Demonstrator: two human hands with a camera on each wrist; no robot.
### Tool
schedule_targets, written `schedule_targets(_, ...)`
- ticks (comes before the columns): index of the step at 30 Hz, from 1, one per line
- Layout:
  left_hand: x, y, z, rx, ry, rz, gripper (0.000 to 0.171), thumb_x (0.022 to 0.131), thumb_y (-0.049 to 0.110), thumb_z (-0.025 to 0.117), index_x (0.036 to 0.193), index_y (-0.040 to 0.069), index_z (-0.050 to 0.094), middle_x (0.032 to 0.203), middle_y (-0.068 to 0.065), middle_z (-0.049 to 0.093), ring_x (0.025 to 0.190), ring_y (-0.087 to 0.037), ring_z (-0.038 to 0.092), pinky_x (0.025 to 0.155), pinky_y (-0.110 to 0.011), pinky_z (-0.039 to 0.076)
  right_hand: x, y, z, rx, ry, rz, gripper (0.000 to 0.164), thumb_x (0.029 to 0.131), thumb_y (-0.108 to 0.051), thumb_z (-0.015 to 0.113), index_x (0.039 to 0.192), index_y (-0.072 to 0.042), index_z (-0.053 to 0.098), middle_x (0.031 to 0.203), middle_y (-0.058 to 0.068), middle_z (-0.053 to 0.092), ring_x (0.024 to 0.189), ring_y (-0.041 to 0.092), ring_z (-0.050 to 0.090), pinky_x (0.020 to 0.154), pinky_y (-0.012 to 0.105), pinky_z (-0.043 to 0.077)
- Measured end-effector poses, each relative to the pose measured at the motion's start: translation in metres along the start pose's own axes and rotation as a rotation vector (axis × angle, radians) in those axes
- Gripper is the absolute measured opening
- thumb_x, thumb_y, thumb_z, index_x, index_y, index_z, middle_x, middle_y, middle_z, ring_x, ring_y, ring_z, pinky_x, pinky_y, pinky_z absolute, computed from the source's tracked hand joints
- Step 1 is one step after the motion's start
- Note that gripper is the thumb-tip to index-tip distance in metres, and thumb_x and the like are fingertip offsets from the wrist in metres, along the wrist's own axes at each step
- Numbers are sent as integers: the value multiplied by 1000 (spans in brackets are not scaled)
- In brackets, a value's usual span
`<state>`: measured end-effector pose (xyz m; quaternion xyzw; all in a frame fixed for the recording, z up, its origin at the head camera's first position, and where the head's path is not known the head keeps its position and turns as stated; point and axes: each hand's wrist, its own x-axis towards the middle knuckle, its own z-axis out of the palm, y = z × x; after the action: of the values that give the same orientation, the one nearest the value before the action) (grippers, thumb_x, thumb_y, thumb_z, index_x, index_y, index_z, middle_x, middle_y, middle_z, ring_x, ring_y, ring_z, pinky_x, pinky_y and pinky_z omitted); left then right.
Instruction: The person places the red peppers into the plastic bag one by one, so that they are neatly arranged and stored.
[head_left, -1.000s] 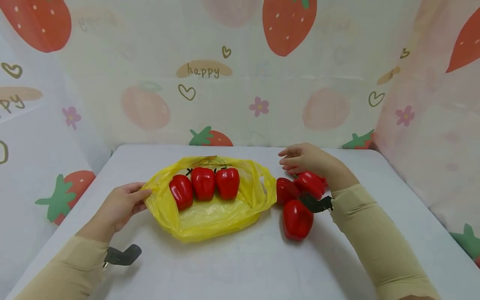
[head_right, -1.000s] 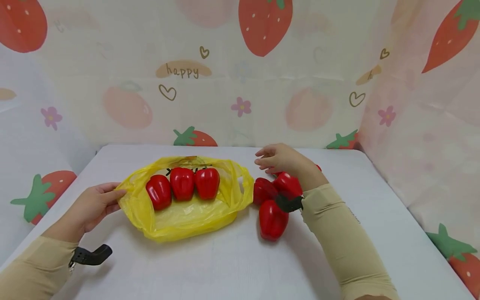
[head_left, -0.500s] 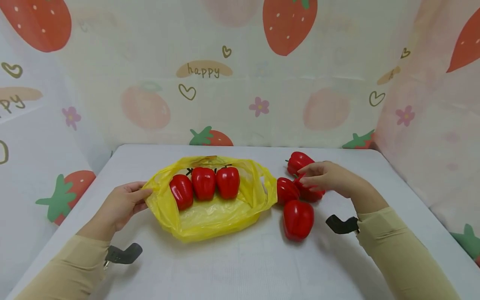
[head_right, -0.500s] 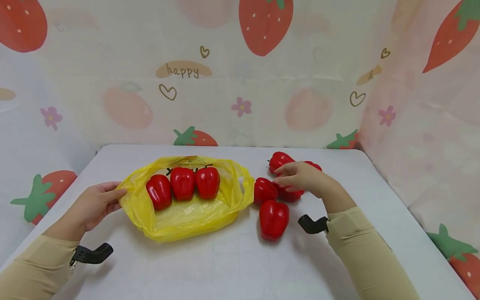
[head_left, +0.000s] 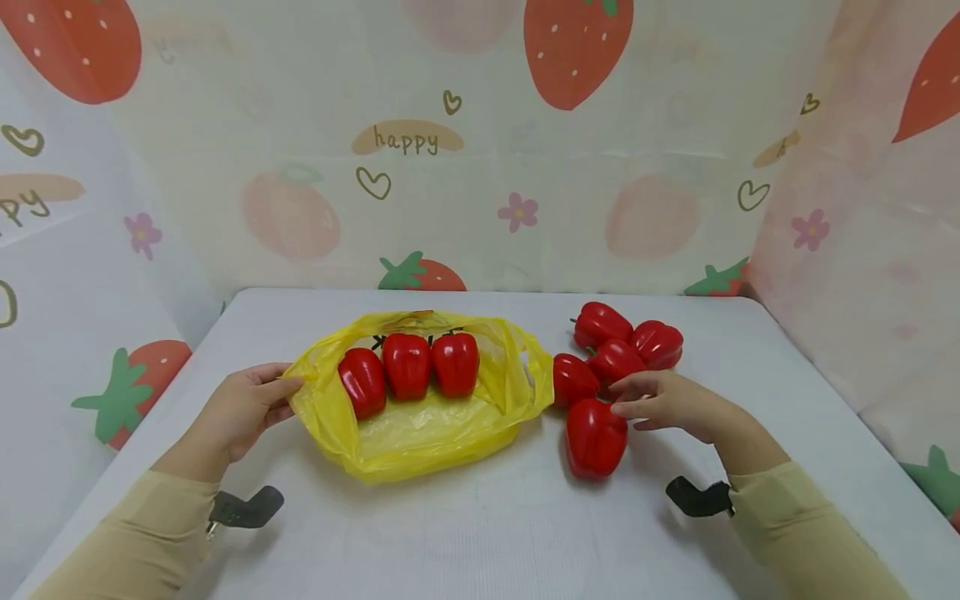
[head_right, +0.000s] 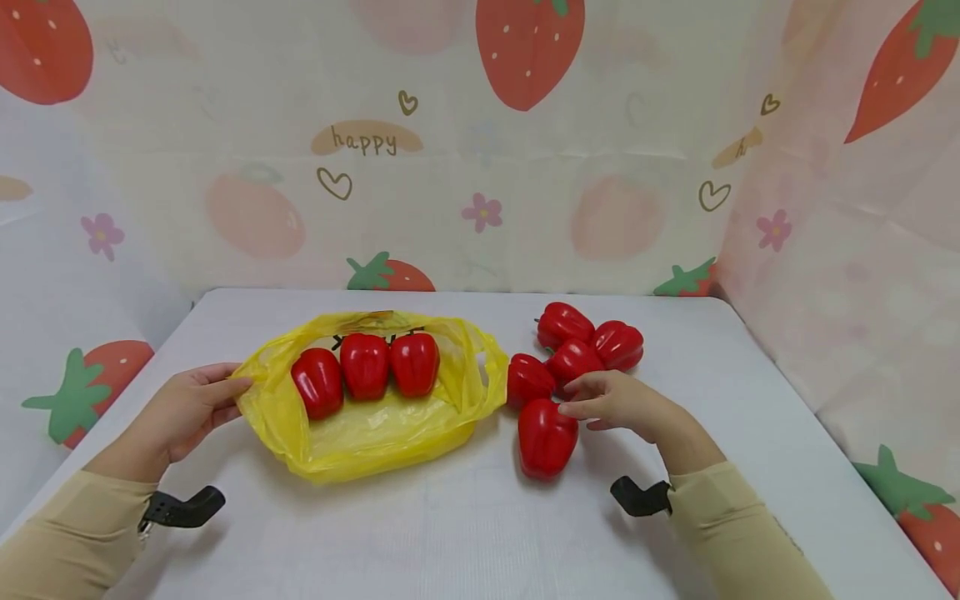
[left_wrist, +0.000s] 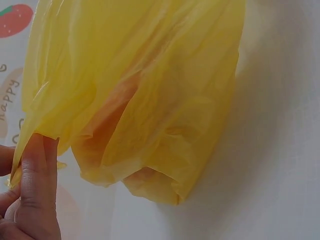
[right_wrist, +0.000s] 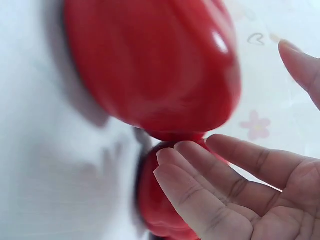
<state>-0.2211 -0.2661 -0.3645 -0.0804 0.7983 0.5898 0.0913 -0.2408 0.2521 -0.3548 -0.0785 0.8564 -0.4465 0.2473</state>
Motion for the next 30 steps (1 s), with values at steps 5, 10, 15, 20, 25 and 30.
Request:
schedule_targets(5, -1, 1, 1, 2, 2, -5, 59, 91, 36, 54, 136, 1, 39, 124, -15, 50, 88, -10, 60, 79, -22, 51, 0, 7, 9, -7, 17, 19, 64, 78, -33, 71, 127, 1, 47, 117, 13, 52, 106, 25, 51, 83, 40, 51)
schedule_targets(10, -1, 0, 1, -2, 0, -10, 60, 91, 37, 54, 137, 1, 39, 125, -15, 50, 88, -10, 60, 79, -22, 51, 2, 13, 17, -30, 38, 31, 64, 77, -36, 71, 125, 0, 50, 115, 11, 53, 105, 24, 50, 83, 39, 51)
schedule_targets(15, -1, 0, 1, -7, -6, -7, 60, 91, 37, 54, 136, 1, 39, 123, -13, 51, 88, -9, 60, 79, -22, 51, 3, 16, 23, -56, 44, 40, 62, 76, -37, 71, 123, -1, 53, 110, 9, 55, 103, 24, 50, 81, 39, 52)
schedule_targets(20, 0, 0, 2, -12, -13, 10, 60, 91, 36, 54, 136, 0, 39, 118, -9, 54, 87, -8, 61, 79, -22, 51, 4, 19, 28, -57, 41, 38, 58, 76, -36, 72, 119, -2, 55, 102, 7, 57, 100, 23, 49, 79, 38, 51)
schedule_targets(25, 0, -1, 2, -5, -9, 10, 59, 91, 36, 54, 136, 0, 39, 118, -10, 54, 87, -8, 61, 79, -22, 51, 4, 22, 30, -35, 41, 31, 55, 77, -34, 72, 119, -2, 56, 101, 6, 58, 100, 23, 49, 79, 38, 50)
schedule_targets(30, -1, -1, 3, -6, -12, 12, 60, 91, 36, 54, 136, 0, 39, 118, -9, 55, 87, -9, 61, 79, -22, 51, 2, 23, 29, -25, 42, 21, 55, 77, -32, 71, 120, -2, 55, 104, 8, 58, 101, 25, 49, 80, 38, 50)
